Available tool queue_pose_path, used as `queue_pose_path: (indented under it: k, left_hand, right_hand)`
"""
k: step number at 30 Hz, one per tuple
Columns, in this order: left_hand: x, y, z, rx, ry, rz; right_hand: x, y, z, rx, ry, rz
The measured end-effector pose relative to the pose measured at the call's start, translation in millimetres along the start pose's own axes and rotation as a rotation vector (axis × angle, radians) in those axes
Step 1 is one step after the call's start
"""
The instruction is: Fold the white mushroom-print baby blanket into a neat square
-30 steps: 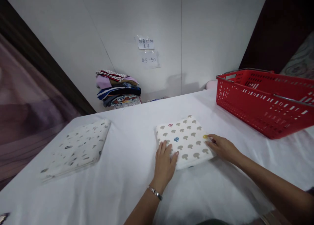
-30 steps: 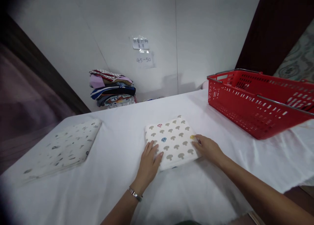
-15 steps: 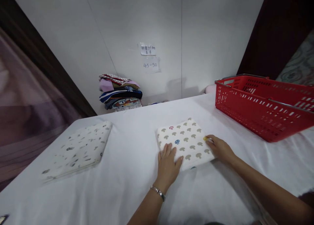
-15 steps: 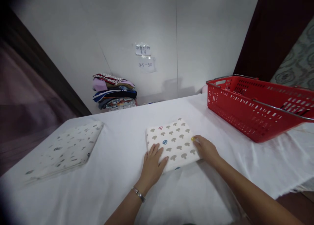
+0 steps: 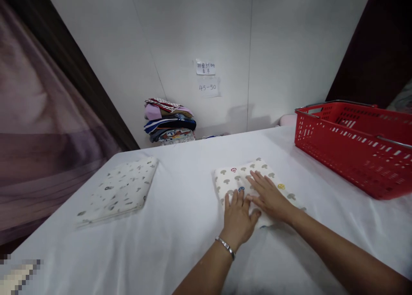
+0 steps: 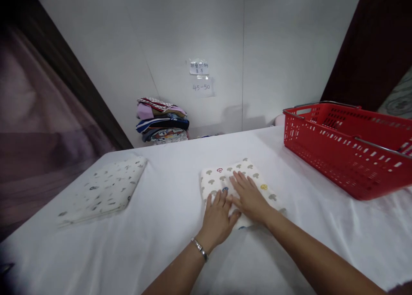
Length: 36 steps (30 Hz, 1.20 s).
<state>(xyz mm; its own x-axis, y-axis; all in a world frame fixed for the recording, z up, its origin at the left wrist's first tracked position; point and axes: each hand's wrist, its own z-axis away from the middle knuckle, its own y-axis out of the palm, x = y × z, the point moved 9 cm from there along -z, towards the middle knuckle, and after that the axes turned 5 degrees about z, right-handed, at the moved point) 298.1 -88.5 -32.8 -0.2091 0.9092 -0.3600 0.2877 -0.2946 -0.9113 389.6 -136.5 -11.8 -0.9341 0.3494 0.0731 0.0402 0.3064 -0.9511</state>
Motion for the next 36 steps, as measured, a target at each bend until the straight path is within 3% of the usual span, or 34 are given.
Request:
queue_pose_path:
  k: [3,6,10,14,19,22,27,31,36]
  left_hand:
    - [0.6,0.4,3.5,0.024,0.0,0.049]
    - [1.6,0.2,4.1,0.069,-0.021,0.126]
    - [11.1,-9.1,-12.6,0.094,-0.103,0.211]
    - [35.1,-27.8,-45.4,-0.06,-0.186,0.125]
    - [71.8,-2.1,-61.5,-0.013,-0.313,0.123]
    - [75.5,6.1,-60.7,-0.026,-0.29,0.113]
    - [75.0,5.8,-58.6,-0.011,-0.295,0.098]
    - [77.0,6.2,-57.8,0.011,-0.309,0.119]
    - [76.8,3.8,-56.3,-0.019,-0.311,0.165]
  right_hand:
    - [-44.2,27.9,-2.2,0.092,0.141,0.095]
    - [-63.7,39.7,0.0,0.092,0.159,0.134]
    - [-60.9,39.7,2.0,0.071,0.151,0.134]
    - [-60.8,40.4,3.8,0.07,0.174,0.124]
    - [-59.9,42.5,3.9,0.106,0.172,0.13]
    - [-61.8,42.4,-5.5,0.184,0.216,0.105]
    - [-79.6,37.0,-30.1,0.145,0.238,0.07]
    - [-99.3,49.9,-30.5,0.153,0.259,0.047]
    - [-101.4,55.4,-27.0,0.123,0.239,0.042]
